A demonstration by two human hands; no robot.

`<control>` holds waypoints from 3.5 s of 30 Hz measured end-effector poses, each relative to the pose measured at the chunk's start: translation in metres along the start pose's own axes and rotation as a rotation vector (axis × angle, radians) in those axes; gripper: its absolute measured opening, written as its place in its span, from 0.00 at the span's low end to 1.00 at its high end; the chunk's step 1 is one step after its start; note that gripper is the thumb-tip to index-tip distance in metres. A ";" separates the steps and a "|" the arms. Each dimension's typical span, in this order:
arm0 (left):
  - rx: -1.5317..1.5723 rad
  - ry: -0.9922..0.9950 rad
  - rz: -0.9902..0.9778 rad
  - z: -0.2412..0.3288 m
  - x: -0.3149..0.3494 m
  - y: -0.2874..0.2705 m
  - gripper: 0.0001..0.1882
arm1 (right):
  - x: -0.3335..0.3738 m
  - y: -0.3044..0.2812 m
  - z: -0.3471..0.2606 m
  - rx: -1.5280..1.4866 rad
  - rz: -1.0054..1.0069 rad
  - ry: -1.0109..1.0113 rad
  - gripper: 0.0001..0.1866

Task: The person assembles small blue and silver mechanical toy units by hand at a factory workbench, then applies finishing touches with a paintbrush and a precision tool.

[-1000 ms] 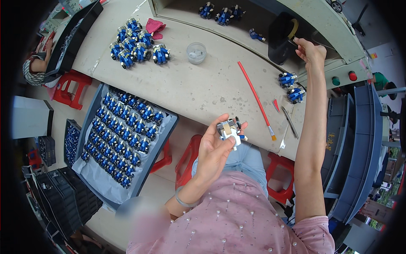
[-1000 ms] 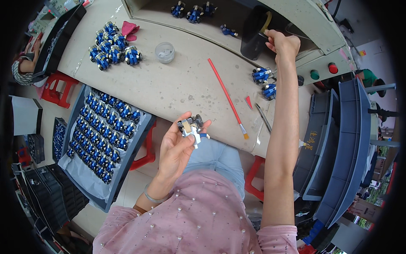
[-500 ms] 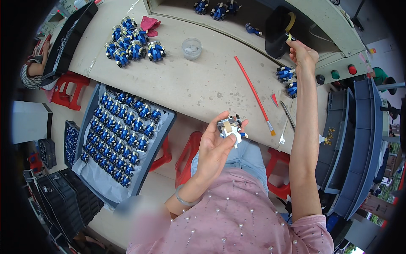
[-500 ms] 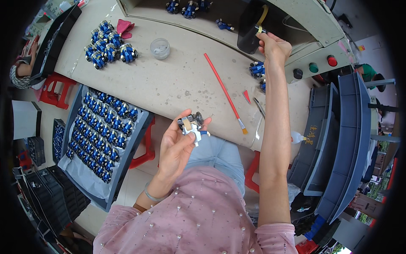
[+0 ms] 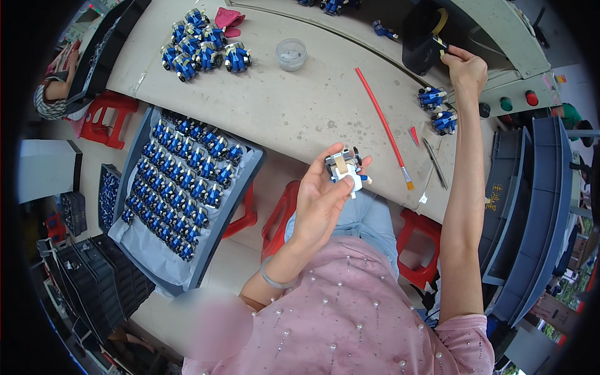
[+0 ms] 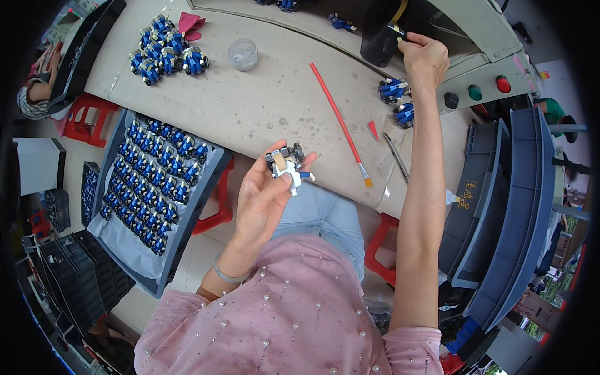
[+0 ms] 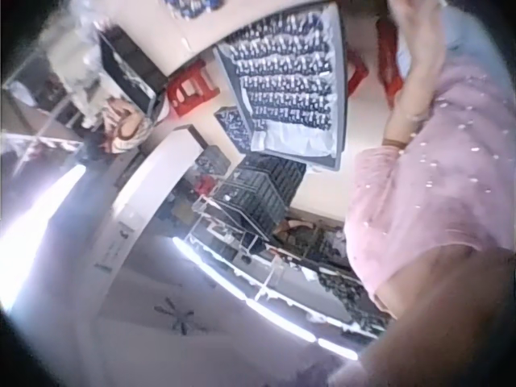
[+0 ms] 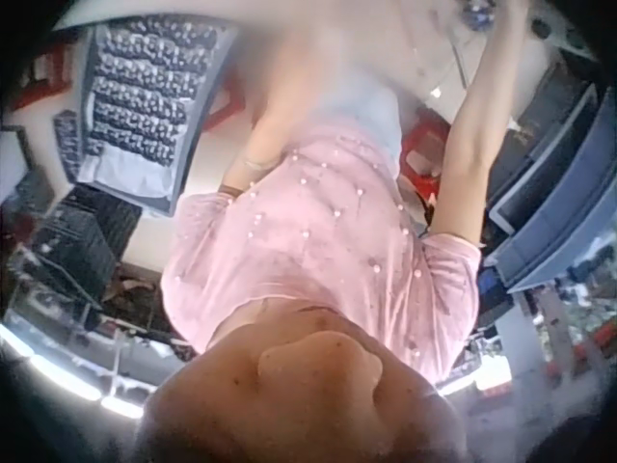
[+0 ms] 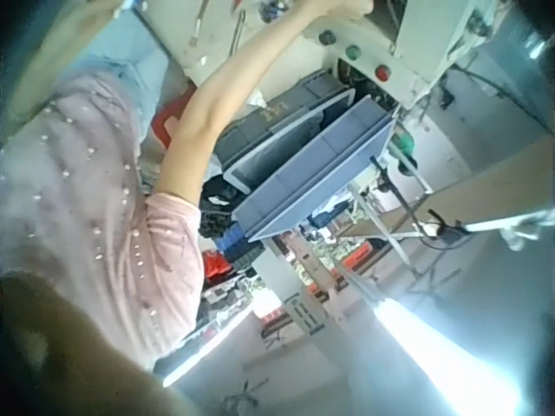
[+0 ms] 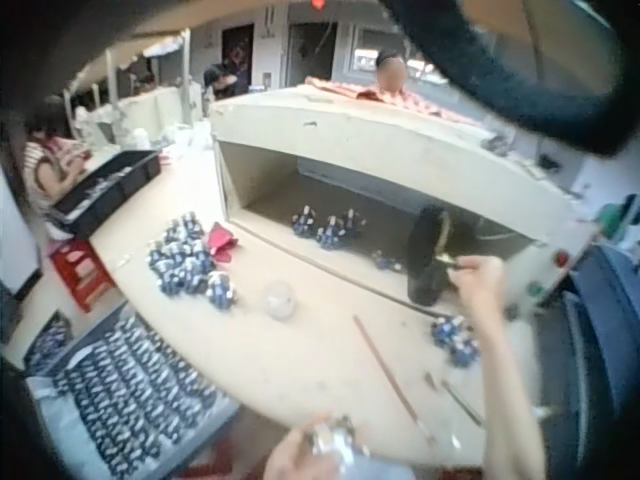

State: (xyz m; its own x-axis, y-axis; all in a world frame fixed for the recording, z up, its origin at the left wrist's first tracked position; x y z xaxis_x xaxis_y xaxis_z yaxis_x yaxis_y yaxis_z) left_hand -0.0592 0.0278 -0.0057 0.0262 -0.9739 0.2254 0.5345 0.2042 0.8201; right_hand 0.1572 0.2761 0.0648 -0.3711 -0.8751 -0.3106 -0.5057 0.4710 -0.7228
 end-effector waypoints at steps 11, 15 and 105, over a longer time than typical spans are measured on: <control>-0.143 0.065 -0.006 -0.005 -0.002 0.002 0.27 | 0.147 -0.044 -0.031 -0.665 -0.852 0.110 0.29; -0.342 0.177 -0.033 -0.009 -0.003 0.013 0.29 | 0.195 -0.032 -0.006 -0.865 -0.898 0.131 0.25; -1.886 0.915 0.156 0.045 -0.293 0.059 0.28 | 0.182 -0.082 0.111 -0.967 -0.269 0.393 0.15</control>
State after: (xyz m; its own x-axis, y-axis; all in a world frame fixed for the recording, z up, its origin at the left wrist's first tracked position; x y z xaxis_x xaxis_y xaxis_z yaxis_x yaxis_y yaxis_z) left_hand -0.0735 0.3294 0.0006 0.1398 -0.8419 -0.5212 0.4770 0.5185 -0.7097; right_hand 0.2175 0.0664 -0.0010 -0.2935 -0.9471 0.1303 -0.9451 0.3079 0.1097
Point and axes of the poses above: each hand's wrist, its own x-axis away from the middle knuckle, its own y-axis out of the palm, z = x × y, the point moved 4 cm from there along -x, towards the middle knuckle, and after that the axes turned 2 degrees about y, right-handed, at the moved point
